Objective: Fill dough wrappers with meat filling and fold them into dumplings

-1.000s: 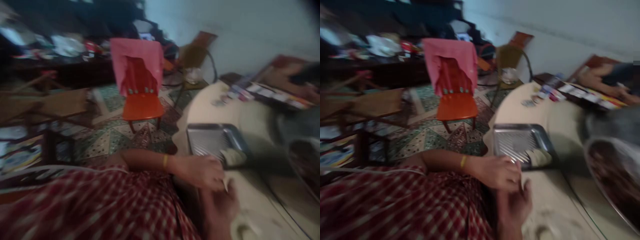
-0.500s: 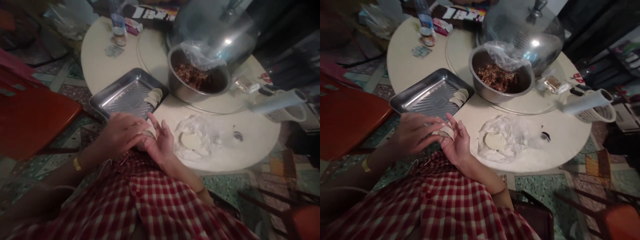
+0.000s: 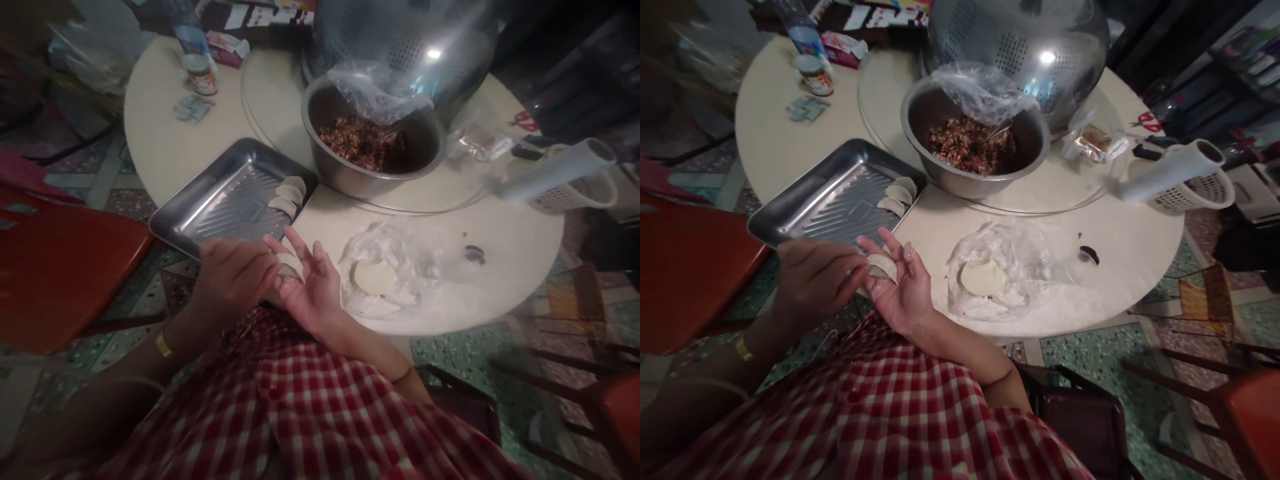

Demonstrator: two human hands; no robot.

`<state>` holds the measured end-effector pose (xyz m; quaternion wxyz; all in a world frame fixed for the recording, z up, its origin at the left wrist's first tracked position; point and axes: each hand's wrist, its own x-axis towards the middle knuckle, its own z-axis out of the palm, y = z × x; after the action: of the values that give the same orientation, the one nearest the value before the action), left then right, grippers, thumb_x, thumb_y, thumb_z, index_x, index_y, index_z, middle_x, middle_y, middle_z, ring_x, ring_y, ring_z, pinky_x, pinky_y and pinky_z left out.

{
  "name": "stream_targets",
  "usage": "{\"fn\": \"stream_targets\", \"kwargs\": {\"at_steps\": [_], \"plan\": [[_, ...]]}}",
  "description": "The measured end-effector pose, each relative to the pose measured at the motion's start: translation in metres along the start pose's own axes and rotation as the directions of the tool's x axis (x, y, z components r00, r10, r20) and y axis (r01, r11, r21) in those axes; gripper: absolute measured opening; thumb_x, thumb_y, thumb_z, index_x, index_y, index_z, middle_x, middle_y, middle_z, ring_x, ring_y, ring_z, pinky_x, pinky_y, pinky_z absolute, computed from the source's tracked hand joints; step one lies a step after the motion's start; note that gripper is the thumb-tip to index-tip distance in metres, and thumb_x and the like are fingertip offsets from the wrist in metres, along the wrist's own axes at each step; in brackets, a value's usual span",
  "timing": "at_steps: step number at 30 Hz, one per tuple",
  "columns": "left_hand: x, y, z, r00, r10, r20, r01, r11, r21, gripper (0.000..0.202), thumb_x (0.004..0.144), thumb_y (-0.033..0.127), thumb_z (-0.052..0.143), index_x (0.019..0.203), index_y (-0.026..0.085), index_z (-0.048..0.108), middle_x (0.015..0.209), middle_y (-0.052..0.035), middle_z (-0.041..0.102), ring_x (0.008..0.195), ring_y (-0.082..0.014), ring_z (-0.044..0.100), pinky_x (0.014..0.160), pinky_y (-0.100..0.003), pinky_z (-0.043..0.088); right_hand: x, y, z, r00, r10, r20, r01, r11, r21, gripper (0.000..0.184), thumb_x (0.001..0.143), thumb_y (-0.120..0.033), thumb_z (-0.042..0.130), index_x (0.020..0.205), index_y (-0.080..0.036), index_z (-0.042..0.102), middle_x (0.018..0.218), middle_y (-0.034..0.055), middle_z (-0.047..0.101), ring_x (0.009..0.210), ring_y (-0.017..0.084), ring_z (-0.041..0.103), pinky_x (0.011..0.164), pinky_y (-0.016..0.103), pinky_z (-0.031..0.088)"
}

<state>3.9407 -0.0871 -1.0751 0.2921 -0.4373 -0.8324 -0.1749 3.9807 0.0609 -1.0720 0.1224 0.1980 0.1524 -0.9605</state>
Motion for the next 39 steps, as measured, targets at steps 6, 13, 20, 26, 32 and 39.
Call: {"fn": "stream_targets", "kwargs": {"at_steps": [6,13,20,26,32,39], "plan": [[0.007,-0.001,-0.004,1.0,-0.015,-0.004,0.015,1.0,-0.014,0.02,0.086,0.021,0.067,0.104,0.018,0.06,0.093,-0.0074,0.069,0.085,-0.0242,0.062,0.078,-0.041,0.041,0.003,-0.003,-0.001,0.998,-0.051,0.023,0.05,0.998,0.035,0.04,0.097,-0.042,0.033,0.114,-0.02,0.062,0.107,0.008,0.074,0.086,0.014,0.069,0.066,0.021,0.054],[0.004,0.0,0.002,0.997,-0.064,0.033,0.064,0.998,0.02,0.008,0.086,0.016,0.063,0.087,0.021,0.058,0.086,-0.0052,0.069,0.081,-0.024,0.061,0.074,-0.041,0.04,0.004,-0.004,0.0,0.997,-0.071,-0.012,0.072,0.996,0.055,0.038,0.096,-0.041,0.035,0.113,-0.021,0.062,0.107,0.0081,0.073,0.093,0.016,0.07,0.076,0.026,0.056],[0.001,0.0,0.002,0.991,-0.126,0.043,0.123,0.989,0.078,0.008,0.089,0.027,0.063,0.094,0.023,0.059,0.089,-0.0045,0.068,0.081,-0.0233,0.06,0.073,-0.041,0.041,0.005,-0.005,-0.001,0.993,-0.118,-0.004,0.118,0.992,0.043,0.038,0.095,-0.042,0.037,0.116,-0.022,0.06,0.109,0.0076,0.073,0.099,0.017,0.068,0.077,0.027,0.055],[-0.001,0.001,0.005,0.989,-0.139,0.049,0.138,0.99,0.017,0.004,0.091,0.023,0.059,0.089,0.022,0.056,0.086,-0.0038,0.066,0.08,-0.0222,0.059,0.07,-0.038,0.042,0.005,-0.004,-0.001,0.991,-0.13,-0.021,0.13,0.991,0.024,0.037,0.095,-0.043,0.039,0.117,-0.022,0.059,0.111,0.0076,0.071,0.101,0.017,0.067,0.081,0.029,0.054],[0.01,-0.007,0.0,0.993,-0.065,0.095,0.07,0.996,-0.055,0.021,0.093,0.023,0.055,0.114,0.026,0.057,0.101,-0.005,0.069,0.09,-0.0244,0.061,0.076,-0.04,0.042,0.005,-0.003,-0.003,0.995,-0.097,-0.01,0.097,0.995,0.023,0.039,0.096,-0.043,0.036,0.118,-0.021,0.06,0.11,0.0072,0.072,0.088,0.014,0.068,0.073,0.025,0.055],[0.028,-0.014,0.0,0.96,0.249,0.126,-0.244,0.968,-0.054,0.016,0.097,0.021,0.042,0.099,0.023,0.058,0.086,0.0005,0.069,0.074,-0.0195,0.058,0.07,-0.036,0.035,0.004,-0.002,-0.001,0.998,-0.06,-0.017,0.061,0.997,0.044,0.039,0.096,-0.039,0.035,0.119,-0.021,0.061,0.106,0.0064,0.074,0.073,0.012,0.064,0.065,0.022,0.052]]}}
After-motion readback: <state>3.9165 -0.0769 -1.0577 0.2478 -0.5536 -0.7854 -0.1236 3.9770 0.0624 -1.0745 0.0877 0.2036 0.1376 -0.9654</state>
